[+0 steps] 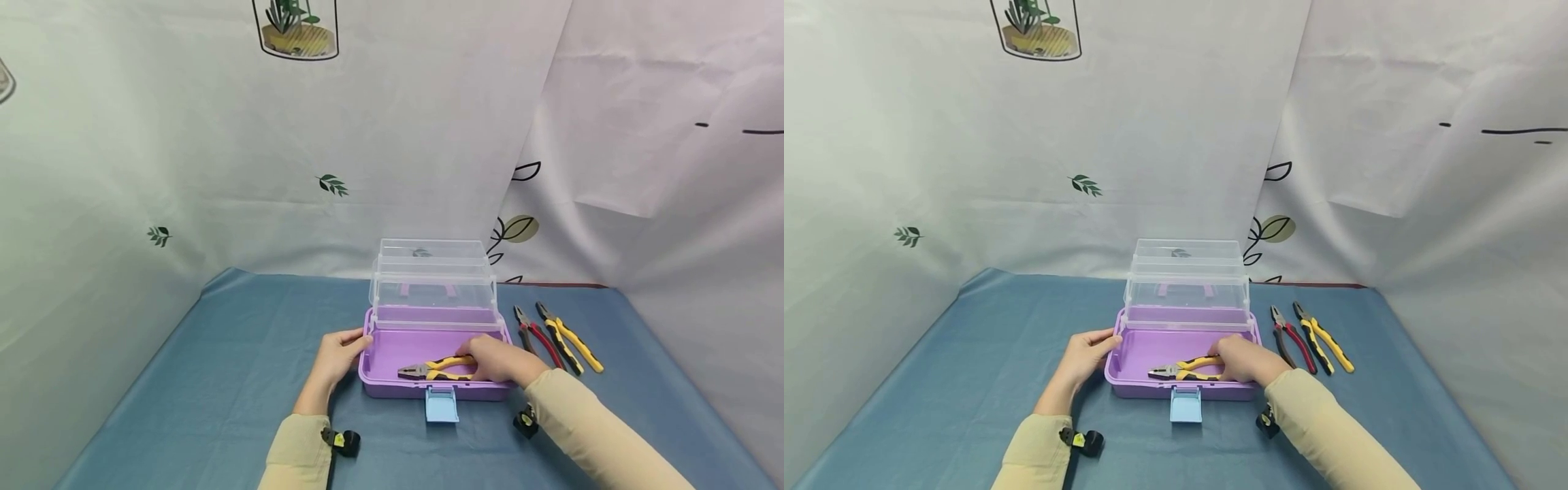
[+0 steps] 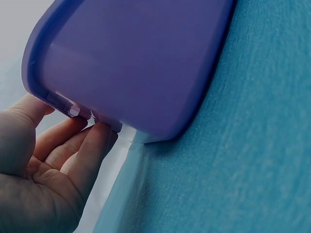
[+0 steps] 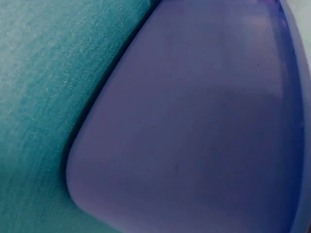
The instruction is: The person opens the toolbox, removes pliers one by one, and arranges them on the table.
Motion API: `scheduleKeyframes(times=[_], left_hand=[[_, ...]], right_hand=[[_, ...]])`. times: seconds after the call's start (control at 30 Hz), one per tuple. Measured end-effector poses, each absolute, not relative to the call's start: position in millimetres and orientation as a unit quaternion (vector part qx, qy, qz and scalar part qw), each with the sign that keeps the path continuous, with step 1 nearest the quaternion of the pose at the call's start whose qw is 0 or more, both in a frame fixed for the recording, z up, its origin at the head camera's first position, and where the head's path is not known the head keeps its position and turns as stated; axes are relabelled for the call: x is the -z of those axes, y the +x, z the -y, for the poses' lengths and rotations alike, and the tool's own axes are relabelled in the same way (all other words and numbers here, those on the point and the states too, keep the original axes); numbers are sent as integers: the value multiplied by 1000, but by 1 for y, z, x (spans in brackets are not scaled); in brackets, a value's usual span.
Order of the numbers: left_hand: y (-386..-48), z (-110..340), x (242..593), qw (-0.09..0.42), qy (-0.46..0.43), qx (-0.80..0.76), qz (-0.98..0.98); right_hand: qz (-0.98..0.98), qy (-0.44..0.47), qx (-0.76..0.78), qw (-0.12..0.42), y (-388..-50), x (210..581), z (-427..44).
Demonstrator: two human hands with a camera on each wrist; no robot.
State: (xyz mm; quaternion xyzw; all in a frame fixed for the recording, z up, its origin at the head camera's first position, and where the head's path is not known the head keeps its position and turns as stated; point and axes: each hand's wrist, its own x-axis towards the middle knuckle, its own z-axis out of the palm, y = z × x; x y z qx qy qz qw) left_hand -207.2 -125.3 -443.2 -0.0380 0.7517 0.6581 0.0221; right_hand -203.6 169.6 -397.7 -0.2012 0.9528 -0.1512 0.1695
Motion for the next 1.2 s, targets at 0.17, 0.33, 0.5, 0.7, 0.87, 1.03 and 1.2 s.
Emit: scheduleKeyframes(times=[0.17, 0.33, 0.5, 0.7, 0.87, 1.03, 1.2], left_hand=[[-208, 125, 443, 21, -36, -657, -753], [-209, 124, 445, 20, -33, -660, -750], [-209, 125, 446, 18, -35, -660, -751], [-209, 124, 448, 21, -35, -666, -745], [-208, 124, 446, 22, -35, -668, -743], [-207, 124, 443, 18, -35, -664, -746], [-207, 125, 444, 20, -38, -659, -751]], right_hand=[[-956, -211, 118, 166, -206, 400, -168], [-958, -214, 97, 163, -208, 402, -167], [-960, -215, 90, 157, -209, 404, -169], [-957, -218, 113, 157, -207, 403, -172], [-951, -219, 144, 163, -205, 398, -175], [-944, -224, 175, 169, -205, 396, -178], [-932, -243, 207, 172, -206, 395, -182]])
